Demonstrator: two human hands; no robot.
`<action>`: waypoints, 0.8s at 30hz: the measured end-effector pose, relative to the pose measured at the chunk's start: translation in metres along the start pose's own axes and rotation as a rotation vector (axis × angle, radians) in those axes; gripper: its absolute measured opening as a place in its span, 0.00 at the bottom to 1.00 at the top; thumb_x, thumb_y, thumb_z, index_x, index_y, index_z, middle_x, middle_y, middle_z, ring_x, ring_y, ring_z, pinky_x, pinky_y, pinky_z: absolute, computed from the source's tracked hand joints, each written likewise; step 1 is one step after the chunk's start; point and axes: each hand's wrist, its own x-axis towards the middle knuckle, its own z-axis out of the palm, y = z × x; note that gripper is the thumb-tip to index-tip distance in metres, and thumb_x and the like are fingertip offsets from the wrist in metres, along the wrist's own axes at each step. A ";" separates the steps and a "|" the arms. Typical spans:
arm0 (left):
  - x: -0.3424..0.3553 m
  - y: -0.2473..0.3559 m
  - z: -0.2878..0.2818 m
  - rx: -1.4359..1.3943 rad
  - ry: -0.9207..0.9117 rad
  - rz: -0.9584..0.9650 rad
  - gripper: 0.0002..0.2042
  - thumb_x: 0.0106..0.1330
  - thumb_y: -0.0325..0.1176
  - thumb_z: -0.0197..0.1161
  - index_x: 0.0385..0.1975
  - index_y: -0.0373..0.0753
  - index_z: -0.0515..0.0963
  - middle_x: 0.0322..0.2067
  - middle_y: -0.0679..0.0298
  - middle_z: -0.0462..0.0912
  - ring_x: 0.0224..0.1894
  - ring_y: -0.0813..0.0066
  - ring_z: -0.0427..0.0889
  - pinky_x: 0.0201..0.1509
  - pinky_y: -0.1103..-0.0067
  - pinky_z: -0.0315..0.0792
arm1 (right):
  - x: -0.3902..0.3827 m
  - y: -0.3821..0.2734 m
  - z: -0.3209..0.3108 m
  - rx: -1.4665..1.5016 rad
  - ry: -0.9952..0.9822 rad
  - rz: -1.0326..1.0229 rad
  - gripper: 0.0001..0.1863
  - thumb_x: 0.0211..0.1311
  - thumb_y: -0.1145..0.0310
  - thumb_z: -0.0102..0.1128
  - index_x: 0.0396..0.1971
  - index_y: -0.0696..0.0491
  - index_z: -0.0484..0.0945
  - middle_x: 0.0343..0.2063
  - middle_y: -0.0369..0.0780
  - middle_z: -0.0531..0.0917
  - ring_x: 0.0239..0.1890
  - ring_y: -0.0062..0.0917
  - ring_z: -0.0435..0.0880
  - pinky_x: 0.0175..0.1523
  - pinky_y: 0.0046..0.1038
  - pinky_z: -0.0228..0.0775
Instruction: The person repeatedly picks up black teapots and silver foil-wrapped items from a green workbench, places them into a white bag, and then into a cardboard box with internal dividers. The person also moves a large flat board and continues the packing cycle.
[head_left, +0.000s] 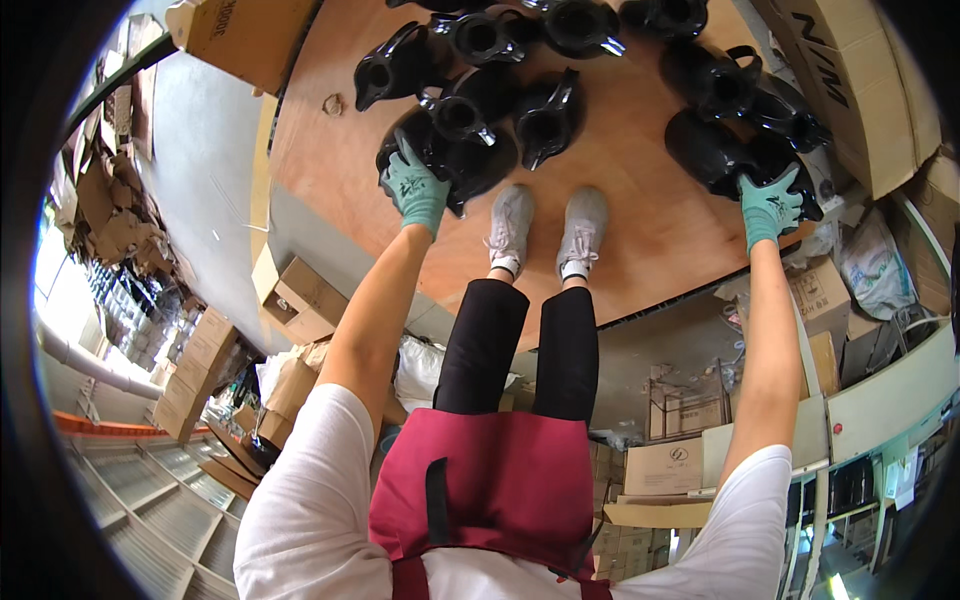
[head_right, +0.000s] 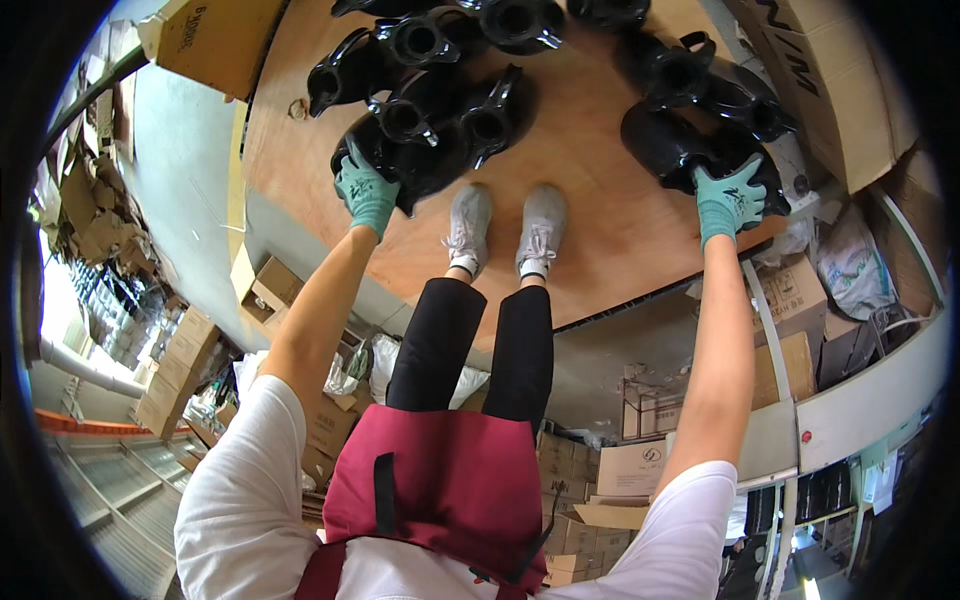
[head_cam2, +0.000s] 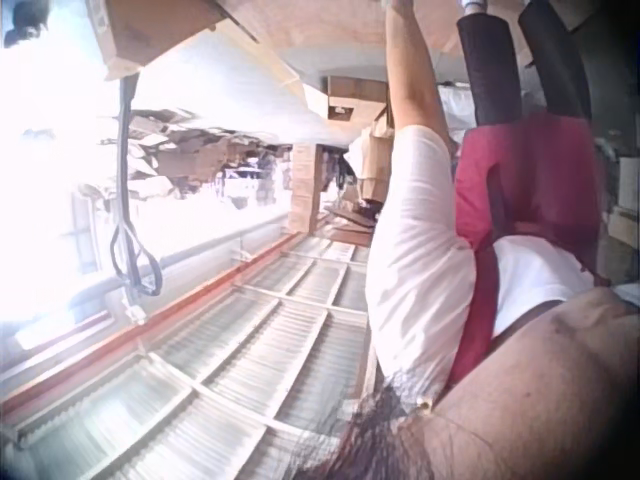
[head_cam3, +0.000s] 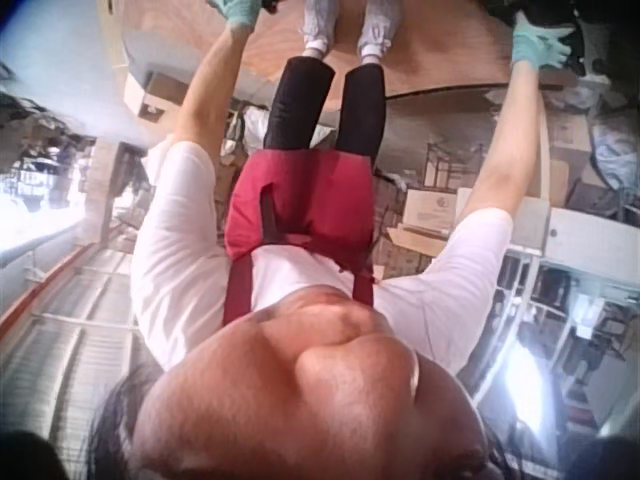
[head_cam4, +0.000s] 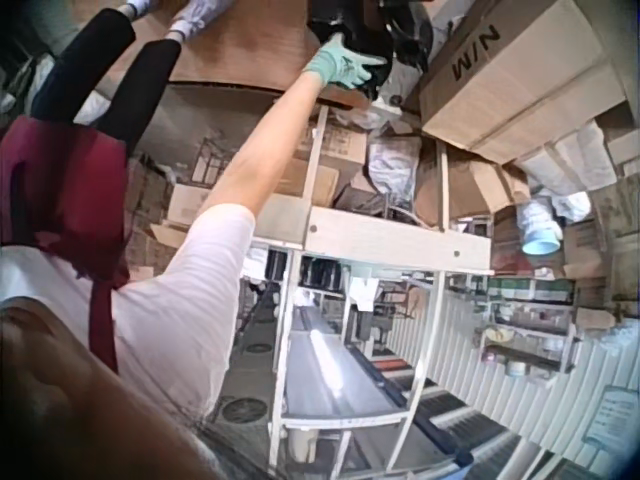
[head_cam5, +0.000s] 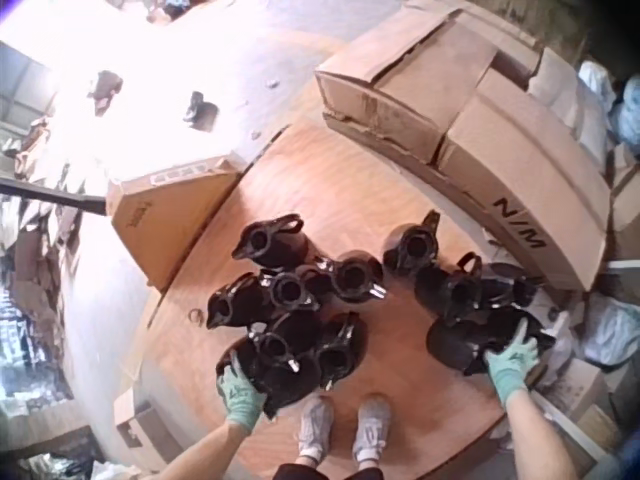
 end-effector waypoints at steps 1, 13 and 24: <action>0.001 -0.012 0.004 0.021 0.027 0.049 0.57 0.43 0.44 0.75 0.72 0.41 0.43 0.53 0.44 0.68 0.55 0.43 0.70 0.58 0.56 0.65 | 0.003 0.002 -0.003 0.004 0.012 0.009 0.56 0.45 0.37 0.66 0.72 0.38 0.47 0.51 0.53 0.70 0.52 0.48 0.72 0.54 0.52 0.61; 0.017 0.028 -0.046 0.217 -0.386 0.440 0.41 0.50 0.40 0.69 0.68 0.56 0.57 0.37 0.48 0.80 0.38 0.51 0.83 0.40 0.62 0.76 | 0.067 0.007 -0.061 -0.172 -0.334 -0.413 0.45 0.58 0.66 0.52 0.73 0.37 0.40 0.55 0.60 0.73 0.55 0.52 0.76 0.60 0.48 0.65; -0.097 -0.041 -0.085 0.052 -0.391 0.277 0.39 0.54 0.52 0.67 0.65 0.44 0.63 0.40 0.45 0.82 0.42 0.46 0.82 0.43 0.58 0.75 | -0.164 0.072 -0.047 0.572 -0.265 -0.152 0.34 0.56 0.70 0.44 0.67 0.56 0.57 0.44 0.64 0.73 0.44 0.59 0.74 0.50 0.61 0.60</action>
